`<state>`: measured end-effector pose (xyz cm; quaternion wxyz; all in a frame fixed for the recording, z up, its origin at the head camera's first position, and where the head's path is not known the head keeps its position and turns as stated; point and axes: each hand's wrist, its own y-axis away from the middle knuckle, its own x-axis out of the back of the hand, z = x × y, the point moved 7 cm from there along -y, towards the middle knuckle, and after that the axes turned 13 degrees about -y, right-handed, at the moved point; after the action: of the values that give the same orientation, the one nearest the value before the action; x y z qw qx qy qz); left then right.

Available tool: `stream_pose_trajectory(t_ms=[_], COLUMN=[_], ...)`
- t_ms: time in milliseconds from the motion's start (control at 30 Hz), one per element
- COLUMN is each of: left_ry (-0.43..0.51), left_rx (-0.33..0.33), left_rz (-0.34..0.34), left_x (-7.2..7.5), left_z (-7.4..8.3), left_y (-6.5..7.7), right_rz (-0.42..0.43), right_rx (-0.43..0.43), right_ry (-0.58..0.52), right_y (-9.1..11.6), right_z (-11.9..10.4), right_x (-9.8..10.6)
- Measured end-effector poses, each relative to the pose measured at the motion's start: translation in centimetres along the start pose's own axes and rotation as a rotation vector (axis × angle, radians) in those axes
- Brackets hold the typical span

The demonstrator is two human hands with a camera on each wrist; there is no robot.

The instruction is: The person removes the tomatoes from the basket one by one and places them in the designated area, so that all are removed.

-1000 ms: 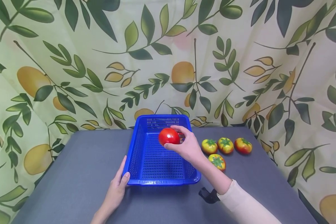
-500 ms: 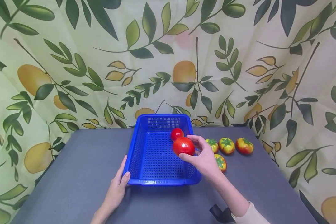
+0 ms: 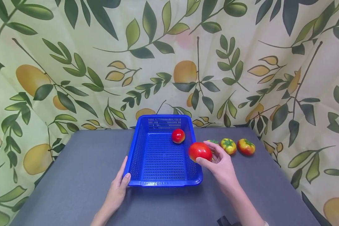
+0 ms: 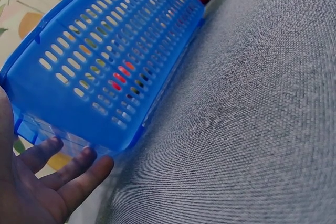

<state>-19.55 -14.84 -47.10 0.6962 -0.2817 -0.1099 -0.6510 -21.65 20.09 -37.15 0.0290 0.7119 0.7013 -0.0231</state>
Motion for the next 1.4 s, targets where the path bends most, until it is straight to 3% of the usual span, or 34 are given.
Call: stream_pose_trajectory(t_ms=[300, 900, 1400], left_ry=[-0.008, -0.012, -0.007], left_rx=[-0.004, 0.003, 0.025], left_rz=[0.011, 0.012, 0.002], left_x=[0.1, 0.1, 0.1], left_z=[0.3, 0.1, 0.1], left_y=[0.1, 0.1, 0.1], right_rz=[0.080, 0.142, 0.230], right_rx=[-0.017, -0.057, -0.032], right_ry=[-0.136, -0.376, -0.448], right_y=[0.1, 0.7, 1.2], right_z=[0.8, 2.8, 3.4], right_x=[2.8, 5.7, 9.1])
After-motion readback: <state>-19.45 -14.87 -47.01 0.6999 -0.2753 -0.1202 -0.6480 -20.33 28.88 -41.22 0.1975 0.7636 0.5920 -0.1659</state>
